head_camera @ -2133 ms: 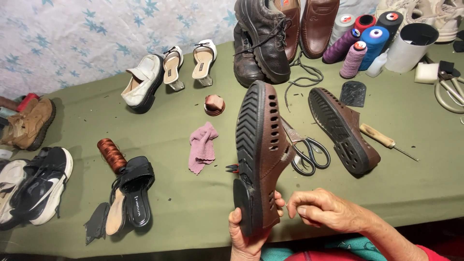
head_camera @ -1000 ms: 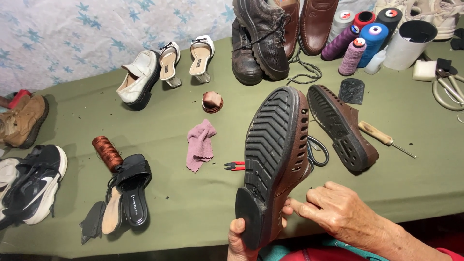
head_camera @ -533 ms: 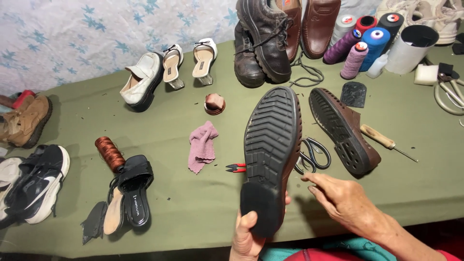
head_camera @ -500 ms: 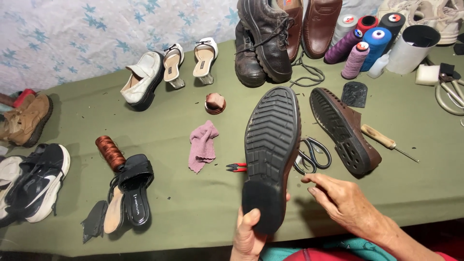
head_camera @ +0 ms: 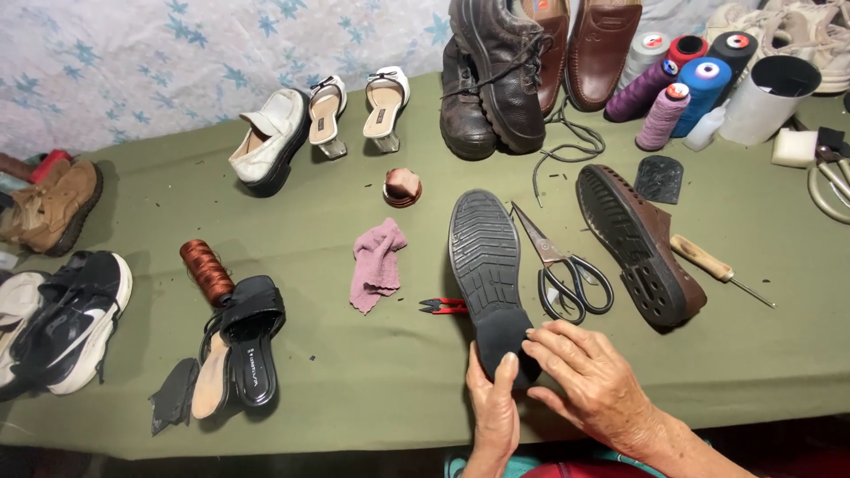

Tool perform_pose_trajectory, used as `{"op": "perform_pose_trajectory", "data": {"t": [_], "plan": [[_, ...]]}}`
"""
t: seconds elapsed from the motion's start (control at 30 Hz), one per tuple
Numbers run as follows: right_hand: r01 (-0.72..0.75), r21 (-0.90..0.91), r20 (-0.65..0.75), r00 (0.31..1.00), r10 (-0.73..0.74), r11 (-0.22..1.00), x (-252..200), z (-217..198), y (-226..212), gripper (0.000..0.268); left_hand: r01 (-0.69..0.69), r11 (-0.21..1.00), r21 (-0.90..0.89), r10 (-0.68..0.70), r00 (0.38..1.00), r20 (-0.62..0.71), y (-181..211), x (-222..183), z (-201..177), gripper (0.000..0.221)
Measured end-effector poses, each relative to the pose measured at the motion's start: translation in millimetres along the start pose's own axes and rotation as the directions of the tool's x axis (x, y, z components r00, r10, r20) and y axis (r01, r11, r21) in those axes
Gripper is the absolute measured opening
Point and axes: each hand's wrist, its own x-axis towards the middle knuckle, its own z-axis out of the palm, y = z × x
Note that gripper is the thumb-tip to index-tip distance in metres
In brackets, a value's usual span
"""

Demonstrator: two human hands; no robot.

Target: Trimming and shaping the edges of a rubber shoe sole using scissors at a repair bench.

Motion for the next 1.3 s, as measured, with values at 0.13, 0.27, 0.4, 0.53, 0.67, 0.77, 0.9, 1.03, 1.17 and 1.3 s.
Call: {"op": "perform_pose_trajectory", "data": {"t": [0.13, 0.27, 0.4, 0.53, 0.67, 0.77, 0.9, 1.03, 1.17, 1.3], "plan": [[0.049, -0.022, -0.034, 0.998, -0.050, 0.999, -2.2, 1.1, -5.1, 0.044, -0.231, 0.942, 0.245, 0.205, 0.970, 0.127, -5.2, 2.6, -10.2, 0.040], [0.061, 0.010, -0.117, 0.991, -0.059, 0.998, -5.7, 4.8, -8.8, 0.036, -0.386, 0.851, 0.355, 0.337, 0.921, 0.195, -10.1, 3.5, -20.0, 0.053], [0.084, 0.028, -0.133, 0.988, -0.080, 0.996, -5.3, 5.1, -11.9, 0.035, -0.447, 0.774, 0.449, 0.403, 0.894, 0.195, -9.2, 2.3, -21.6, 0.066], [0.123, 0.054, -0.193, 0.975, -0.111, 0.991, -4.6, 6.0, -15.1, 0.030, -0.599, 0.702, 0.385, 0.528, 0.801, 0.282, -6.4, -0.8, -22.8, 0.066], [0.116, 0.052, -0.189, 0.977, -0.104, 0.992, -9.4, 7.8, -15.9, 0.030, -0.666, 0.673, 0.321, 0.568, 0.744, 0.352, 7.3, -5.5, -16.8, 0.061], [0.125, 0.039, -0.177, 0.977, -0.116, 0.991, -9.0, 8.9, -14.7, 0.031, -0.569, 0.731, 0.376, 0.497, 0.822, 0.279, 7.6, -6.1, -17.2, 0.069], [0.109, 0.047, -0.157, 0.982, -0.101, 0.993, 4.4, 4.4, -15.0, 0.035, -0.329, 0.846, 0.420, 0.309, 0.944, 0.116, 16.0, -8.2, -7.2, 0.050], [0.113, -0.010, -0.111, 0.987, -0.114, 0.994, 11.1, 7.8, -9.4, 0.037, -0.060, 0.990, -0.131, 0.073, 0.992, 0.103, 21.0, -7.2, 6.1, 0.042], [0.111, -0.039, -0.028, 0.993, -0.112, 0.993, 17.0, 7.0, -5.4, 0.039, 0.109, 0.975, -0.193, -0.101, 0.994, 0.049, 32.1, -3.4, 14.3, 0.051], [0.093, 0.028, 0.031, 0.995, -0.094, 0.995, 19.0, 12.6, 3.4, 0.042, 0.187, 0.950, -0.252, -0.193, 0.981, 0.002, 28.4, 4.1, 15.6, 0.047]]}}
